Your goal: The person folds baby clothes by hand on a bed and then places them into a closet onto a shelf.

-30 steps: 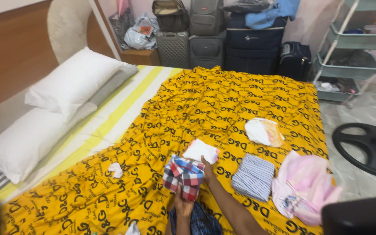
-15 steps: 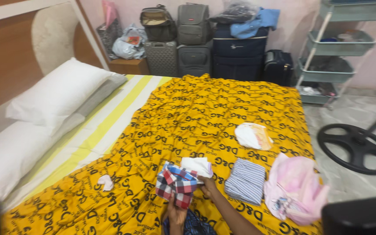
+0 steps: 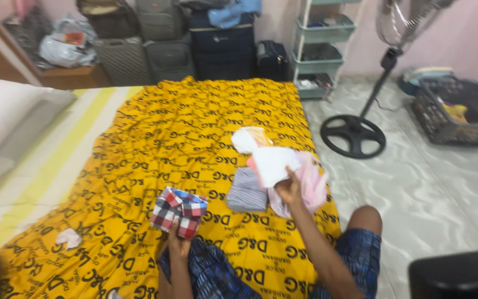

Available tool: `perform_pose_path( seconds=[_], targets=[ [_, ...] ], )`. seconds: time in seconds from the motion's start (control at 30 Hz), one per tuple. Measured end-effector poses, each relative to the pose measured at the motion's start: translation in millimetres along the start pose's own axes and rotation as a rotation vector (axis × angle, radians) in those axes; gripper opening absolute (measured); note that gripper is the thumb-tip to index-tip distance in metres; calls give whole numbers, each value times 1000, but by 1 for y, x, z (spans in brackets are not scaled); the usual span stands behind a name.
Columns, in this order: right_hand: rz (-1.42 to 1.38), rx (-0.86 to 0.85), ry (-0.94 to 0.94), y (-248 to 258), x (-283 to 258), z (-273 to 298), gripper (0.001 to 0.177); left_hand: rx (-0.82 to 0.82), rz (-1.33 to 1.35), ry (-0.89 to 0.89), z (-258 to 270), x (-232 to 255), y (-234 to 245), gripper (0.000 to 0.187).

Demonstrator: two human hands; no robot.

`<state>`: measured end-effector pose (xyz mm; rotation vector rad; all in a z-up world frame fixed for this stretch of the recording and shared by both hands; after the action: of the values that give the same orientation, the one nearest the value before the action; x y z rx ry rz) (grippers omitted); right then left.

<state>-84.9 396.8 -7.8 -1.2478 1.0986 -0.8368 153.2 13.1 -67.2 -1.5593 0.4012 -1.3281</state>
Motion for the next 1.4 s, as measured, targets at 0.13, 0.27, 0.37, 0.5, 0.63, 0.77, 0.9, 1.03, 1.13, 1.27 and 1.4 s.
perform_pose_path(
  seconds=[0.13,0.27,0.37,0.5,0.63,0.77,0.9,1.03,1.13,1.27,1.4],
  targets=[
    [163,24,48,-5,-79,36,51,-27,-66,47,6,-15,0,58],
    [214,51,80,-1,-125,49,55,-32,-30,124,-3,-61,-21,59],
    [238,132,140,23,-147,39,57,-202,80,169,-28,-115,-66,59],
    [282,156,129,51,-169,16,59,-172,83,361,-72,-205,-119,60],
    [164,242,-47,63,-185,-12,66,-168,79,454,-112,-283,-184,60],
    [54,112,31,45,-214,-47,70,-197,141,494,-143,-326,-270,57],
    [90,6,202,-4,-272,-88,65,-280,105,454,-159,-338,-379,56],
    [93,-20,147,-68,-334,-93,66,-353,45,463,-157,-325,-467,54],
    [124,3,154,-119,-378,-85,67,-282,16,527,-148,-329,-514,54],
    [194,75,110,-188,-422,-90,67,-185,44,529,-145,-325,-563,54],
    [221,147,23,-253,-465,-126,63,-99,130,502,-145,-310,-613,53]
  ],
)
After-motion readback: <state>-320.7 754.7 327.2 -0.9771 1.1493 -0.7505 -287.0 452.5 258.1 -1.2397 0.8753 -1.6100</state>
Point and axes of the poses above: each hand's wrist, its own z-axis away from the middle knuckle, its own y-axis out of the back of the hand, x = y × z, the point moved 6 cm from there along -z, towards the middle knuckle, and after that the axes turned 3 degrees about -x, right-handed, at the moved point
